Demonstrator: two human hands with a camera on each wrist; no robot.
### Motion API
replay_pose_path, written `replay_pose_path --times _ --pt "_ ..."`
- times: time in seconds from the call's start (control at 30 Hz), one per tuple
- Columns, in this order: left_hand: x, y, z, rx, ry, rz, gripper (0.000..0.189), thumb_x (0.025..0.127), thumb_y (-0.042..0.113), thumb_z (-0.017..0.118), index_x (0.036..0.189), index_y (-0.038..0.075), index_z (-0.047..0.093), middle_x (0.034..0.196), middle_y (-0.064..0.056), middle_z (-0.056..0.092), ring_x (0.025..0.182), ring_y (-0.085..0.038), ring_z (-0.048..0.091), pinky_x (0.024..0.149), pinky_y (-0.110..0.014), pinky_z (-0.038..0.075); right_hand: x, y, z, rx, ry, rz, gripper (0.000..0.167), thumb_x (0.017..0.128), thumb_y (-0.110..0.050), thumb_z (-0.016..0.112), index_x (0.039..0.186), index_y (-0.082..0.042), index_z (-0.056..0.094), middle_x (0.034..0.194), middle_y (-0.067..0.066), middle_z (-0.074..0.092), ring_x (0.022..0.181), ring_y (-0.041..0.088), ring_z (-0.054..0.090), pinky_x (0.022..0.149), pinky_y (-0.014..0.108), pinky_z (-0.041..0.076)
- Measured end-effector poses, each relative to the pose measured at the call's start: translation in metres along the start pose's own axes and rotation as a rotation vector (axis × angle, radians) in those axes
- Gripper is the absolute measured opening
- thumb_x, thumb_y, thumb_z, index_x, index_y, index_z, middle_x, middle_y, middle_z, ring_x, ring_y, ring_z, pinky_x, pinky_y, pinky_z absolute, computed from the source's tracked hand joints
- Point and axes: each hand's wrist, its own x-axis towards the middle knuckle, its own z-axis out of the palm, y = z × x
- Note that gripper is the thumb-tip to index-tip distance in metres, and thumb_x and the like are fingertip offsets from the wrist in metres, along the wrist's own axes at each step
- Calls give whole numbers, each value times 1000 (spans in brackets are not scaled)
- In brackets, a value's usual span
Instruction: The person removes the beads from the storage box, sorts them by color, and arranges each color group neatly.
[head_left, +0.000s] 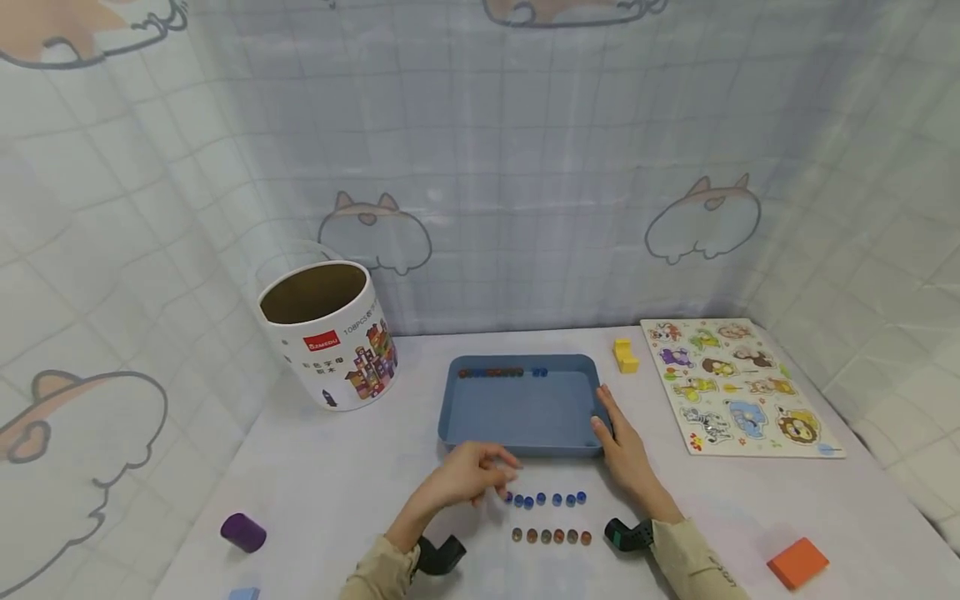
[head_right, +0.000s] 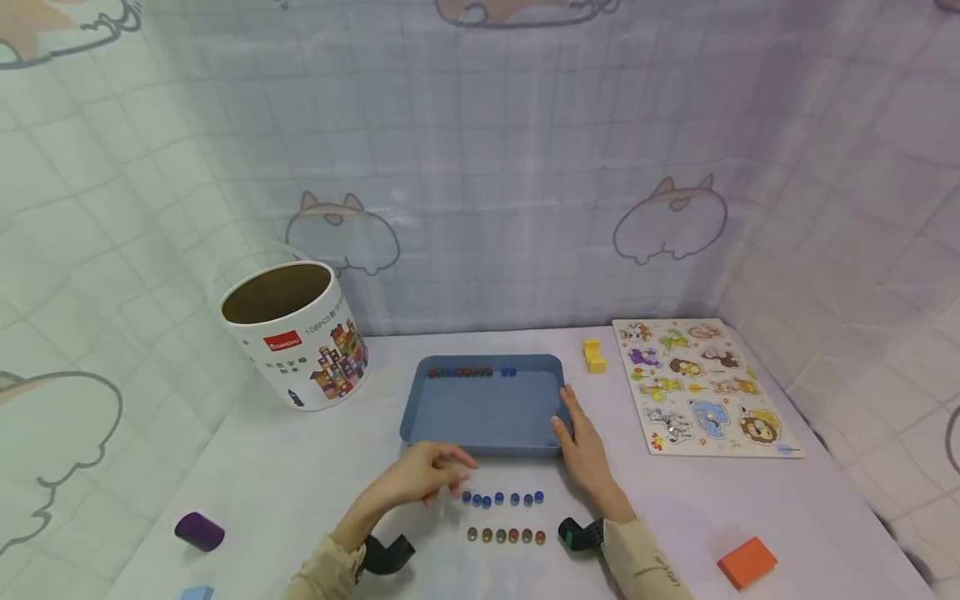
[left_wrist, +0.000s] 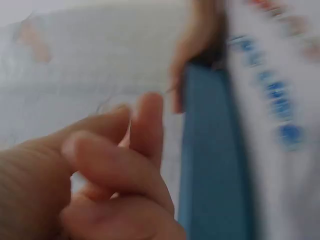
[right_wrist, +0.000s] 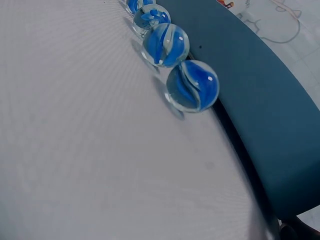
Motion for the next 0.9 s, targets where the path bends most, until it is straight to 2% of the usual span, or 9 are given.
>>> replay_pose_path --times 0.1,0.2,0.33,0.43,0.5,0.63,0.73,0.9 --pt "31 13 -16 -19 87 24 29 97 23 60 120 6 66 87 -21 71 44 -20 50 41 -23 36 0 3 -2 -11 -9 -2 56 105 -28 42 154 -8 25 163 12 17 149 37 17 117 54 16" --pt "68 22 -27 -8 174 26 31 99 23 57 124 7 63 97 -20 71 60 -34 60 49 -32 44 -1 4 -2 -21 -13 3 56 105 -28 42 154 -8 24 163 12 17 149 37 18 117 54 17" --pt "117 23 -32 -42 242 -7 30 100 22 55 124 7 64 100 -14 72 77 -37 66 62 -38 50 -3 2 1 4 -11 7 57 104 -26 44 155 -8 23 163 12 17 149 37 17 117 56 16" --pt "142 18 -30 -81 267 -58 30 100 22 54 124 7 64 99 -12 72 81 -34 68 64 -34 51 -4 1 4 3 -15 -14 62 102 -25 48 155 -7 21 163 13 15 148 40 19 116 60 18" --pt "152 16 -27 -90 275 -95 29 100 21 55 123 7 65 99 -12 72 81 -32 69 64 -31 52 -5 1 5 -10 -11 -34 65 101 -25 51 155 -6 21 162 15 16 146 43 21 114 62 20" --pt "165 13 -19 -107 295 -138 27 100 18 54 120 6 66 96 -11 73 68 -20 66 58 -25 49 -4 1 6 -26 14 -56 66 99 -23 54 154 -3 22 161 18 18 144 45 24 112 63 23" --pt "173 10 -15 -131 324 -158 26 100 16 52 119 6 67 96 -13 73 59 -12 61 54 -22 47 -3 1 4 -25 17 -42 65 100 -23 53 154 -4 23 161 17 18 145 43 23 114 62 21" --pt "186 7 -10 -162 363 -196 24 100 13 53 117 8 69 93 -13 73 53 -8 57 48 -20 44 0 1 1 -31 3 -15 63 102 -23 51 154 -6 22 162 15 17 147 41 19 116 61 18"
